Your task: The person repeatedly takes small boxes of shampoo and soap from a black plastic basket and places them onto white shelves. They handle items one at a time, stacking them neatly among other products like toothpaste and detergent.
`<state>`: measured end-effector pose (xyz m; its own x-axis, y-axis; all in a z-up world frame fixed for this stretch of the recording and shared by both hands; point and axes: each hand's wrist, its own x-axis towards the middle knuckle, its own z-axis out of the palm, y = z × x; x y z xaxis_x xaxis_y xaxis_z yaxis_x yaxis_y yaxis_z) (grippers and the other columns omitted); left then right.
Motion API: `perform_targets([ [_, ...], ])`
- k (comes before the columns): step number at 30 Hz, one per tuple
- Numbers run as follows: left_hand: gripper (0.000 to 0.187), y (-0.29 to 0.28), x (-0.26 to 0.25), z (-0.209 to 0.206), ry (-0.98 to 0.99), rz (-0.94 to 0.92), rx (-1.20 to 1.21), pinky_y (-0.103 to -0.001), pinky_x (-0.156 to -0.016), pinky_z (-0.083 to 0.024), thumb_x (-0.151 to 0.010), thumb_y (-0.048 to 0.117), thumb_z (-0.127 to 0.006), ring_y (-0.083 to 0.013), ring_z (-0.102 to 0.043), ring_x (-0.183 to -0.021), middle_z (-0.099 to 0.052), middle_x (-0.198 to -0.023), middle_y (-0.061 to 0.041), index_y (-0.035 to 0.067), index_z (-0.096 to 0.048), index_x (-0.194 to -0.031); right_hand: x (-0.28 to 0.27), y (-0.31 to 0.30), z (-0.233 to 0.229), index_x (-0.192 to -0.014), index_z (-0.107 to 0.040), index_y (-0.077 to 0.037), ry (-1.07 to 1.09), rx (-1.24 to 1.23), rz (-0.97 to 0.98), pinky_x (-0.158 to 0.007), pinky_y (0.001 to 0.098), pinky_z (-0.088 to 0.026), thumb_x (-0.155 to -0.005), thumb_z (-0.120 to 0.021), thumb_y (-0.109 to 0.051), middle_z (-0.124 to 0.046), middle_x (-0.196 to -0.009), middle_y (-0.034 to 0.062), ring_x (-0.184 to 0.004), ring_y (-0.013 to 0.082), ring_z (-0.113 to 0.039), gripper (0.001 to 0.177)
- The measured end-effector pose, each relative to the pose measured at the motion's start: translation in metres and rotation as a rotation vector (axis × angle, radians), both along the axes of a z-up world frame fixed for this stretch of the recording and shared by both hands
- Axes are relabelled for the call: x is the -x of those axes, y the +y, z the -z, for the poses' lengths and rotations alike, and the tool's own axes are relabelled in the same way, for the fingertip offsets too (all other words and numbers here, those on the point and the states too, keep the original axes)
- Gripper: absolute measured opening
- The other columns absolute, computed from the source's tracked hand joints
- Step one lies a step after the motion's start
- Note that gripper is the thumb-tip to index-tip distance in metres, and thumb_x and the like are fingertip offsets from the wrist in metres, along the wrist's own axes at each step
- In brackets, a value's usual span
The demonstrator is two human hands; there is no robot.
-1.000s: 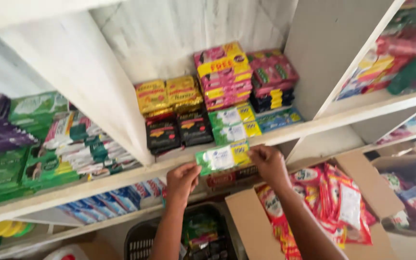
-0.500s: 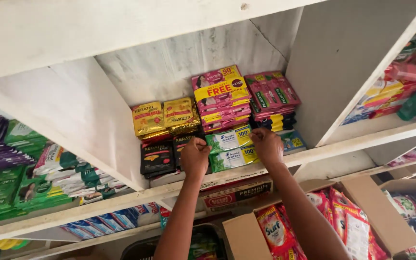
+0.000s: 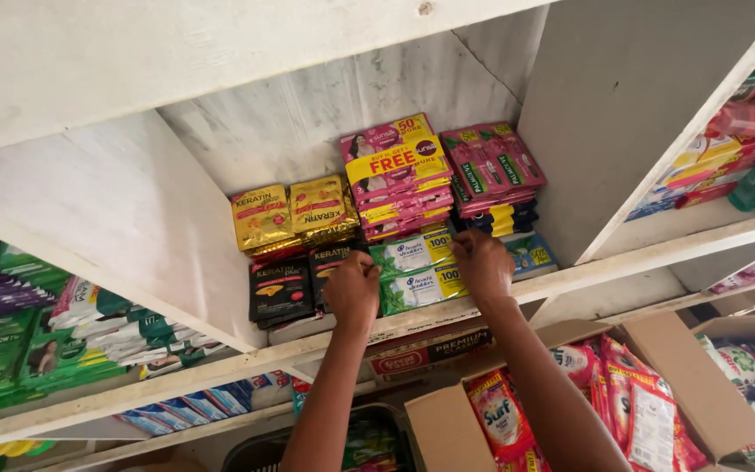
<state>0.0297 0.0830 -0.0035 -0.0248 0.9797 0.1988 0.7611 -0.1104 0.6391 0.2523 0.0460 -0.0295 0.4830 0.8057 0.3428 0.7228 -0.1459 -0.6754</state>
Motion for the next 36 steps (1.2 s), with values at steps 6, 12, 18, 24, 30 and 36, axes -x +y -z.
perform_targets([
  [6,0.017,-0.011,0.005,-0.013,-0.038,0.014,-0.076,-0.045,-0.068,-0.056,-0.083,0.021,-0.083,-0.03,-0.074,-0.078,-0.077,-0.084,-0.008,0.011,-0.073,-0.091,0.005,-0.013,-0.013,-0.099,-0.076,-0.013,-0.034,-0.077,0.025,-0.069,0.0461,-0.055,-0.088,-0.077,-0.029,-0.076,-0.093,0.0098,-0.083,0.0329,-0.072,0.02],
  [12,0.019,-0.068,0.044,-0.02,-0.423,0.129,-0.317,-0.031,-0.064,-0.055,-0.084,0.015,-0.083,-0.0153,-0.069,-0.067,-0.074,-0.081,-0.006,0.005,-0.071,-0.095,0.041,-0.088,-0.051,-0.108,-0.072,-0.006,-0.049,-0.33,-0.014,-0.072,0.0456,-0.052,-0.1,-0.069,-0.02,-0.071,-0.091,0.0129,-0.077,0.0313,-0.066,0.016],
  [18,0.019,-0.158,0.123,0.03,-0.568,-0.031,0.107,-0.026,-0.062,-0.052,-0.086,0.019,-0.082,-0.0069,-0.061,-0.071,-0.074,-0.079,-0.002,0.003,-0.076,-0.094,0.125,-0.18,0.01,-0.104,-0.075,-0.008,0.048,-0.129,-0.206,-0.069,0.0417,-0.054,-0.088,-0.075,-0.019,-0.073,-0.088,0.0119,-0.076,0.0292,-0.069,0.02],
  [24,0.028,-0.207,0.237,0.225,-0.528,-0.125,0.419,-0.028,-0.067,-0.054,-0.088,0.031,-0.077,-0.0115,-0.068,-0.071,-0.075,-0.078,-0.006,0.003,-0.075,-0.096,0.226,-0.261,0.127,-0.104,-0.073,-0.008,0.253,0.139,-0.527,-0.07,0.0431,-0.056,-0.091,-0.073,-0.019,-0.073,-0.091,0.0129,-0.082,0.0343,-0.07,0.017],
  [30,0.031,-0.254,0.318,0.382,-0.121,-0.157,0.671,-0.04,-0.072,-0.057,-0.083,0.038,-0.075,-0.0268,-0.075,-0.078,-0.077,-0.082,-0.009,0.009,-0.078,-0.093,0.294,-0.33,0.248,-0.103,-0.074,-0.013,0.402,0.657,-0.643,-0.069,0.0471,-0.056,-0.092,-0.069,-0.026,-0.076,-0.094,0.0115,-0.083,0.0355,-0.072,0.018],
  [36,0.03,-0.273,0.354,0.559,0.2,0.136,0.706,-0.048,-0.075,-0.058,-0.086,0.038,-0.068,-0.0354,-0.075,-0.082,-0.075,-0.084,-0.015,0.01,-0.079,-0.087,0.322,-0.358,0.338,-0.1,-0.076,-0.017,0.353,0.813,-0.572,-0.069,0.0496,-0.057,-0.091,-0.065,-0.024,-0.077,-0.092,0.0105,-0.08,0.0356,-0.073,0.016],
])
